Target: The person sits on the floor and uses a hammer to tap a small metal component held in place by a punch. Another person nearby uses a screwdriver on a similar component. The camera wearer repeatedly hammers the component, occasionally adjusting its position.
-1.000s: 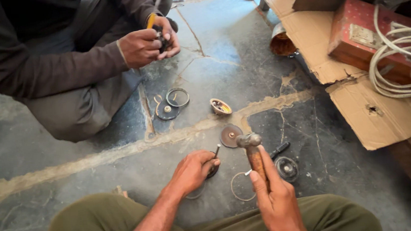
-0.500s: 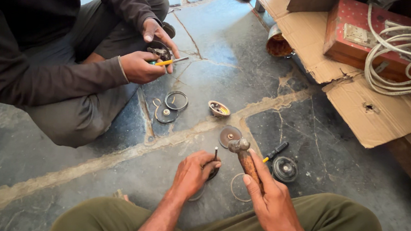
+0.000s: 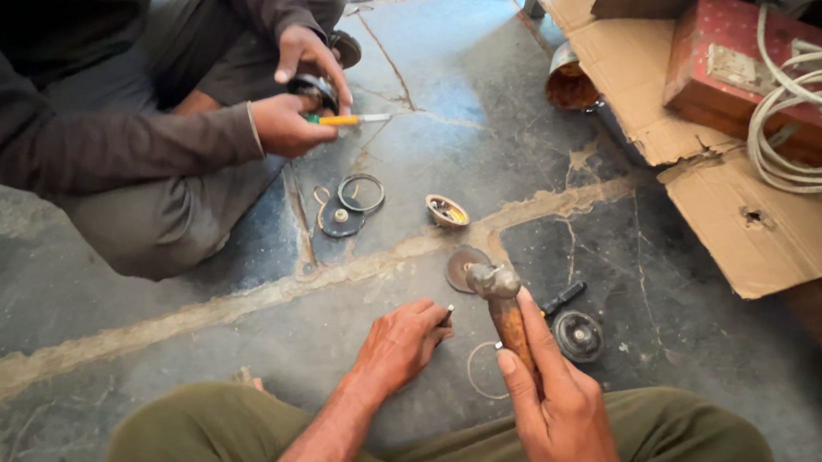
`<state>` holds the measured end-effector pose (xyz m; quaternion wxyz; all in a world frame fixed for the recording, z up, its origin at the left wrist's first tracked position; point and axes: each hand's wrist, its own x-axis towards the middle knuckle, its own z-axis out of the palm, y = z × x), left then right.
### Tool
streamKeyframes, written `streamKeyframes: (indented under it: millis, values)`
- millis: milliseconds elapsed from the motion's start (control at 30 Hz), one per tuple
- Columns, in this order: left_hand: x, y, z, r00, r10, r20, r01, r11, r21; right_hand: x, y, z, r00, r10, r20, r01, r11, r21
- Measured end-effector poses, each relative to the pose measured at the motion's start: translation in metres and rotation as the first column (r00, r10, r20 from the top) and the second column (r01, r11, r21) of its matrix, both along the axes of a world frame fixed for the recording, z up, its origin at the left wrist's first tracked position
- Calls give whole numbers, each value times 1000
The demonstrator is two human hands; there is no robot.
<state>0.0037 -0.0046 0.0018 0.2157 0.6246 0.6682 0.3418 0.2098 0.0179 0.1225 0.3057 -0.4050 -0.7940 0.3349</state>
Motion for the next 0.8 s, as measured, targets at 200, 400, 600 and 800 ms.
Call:
streamKeyframes:
  millis: [200, 400, 600, 800]
  values:
    - [-1, 0, 4, 1000, -22, 6, 22, 1000, -7, -15, 1, -7, 965, 56, 258, -4, 980, -197]
    - [-1, -2, 4, 999, -33, -15, 33, 999, 39, -5, 0, -24, 974, 20, 226, -3, 997, -78]
    - [0, 0, 6, 999, -48, -10, 48, 998, 33, -9, 5, -17, 971, 64, 230, -49, 996, -69]
    - [0, -2, 1, 998, -60, -11, 60, 997, 49, 18, -19, 20, 927, -278, -250, 285, 958, -8]
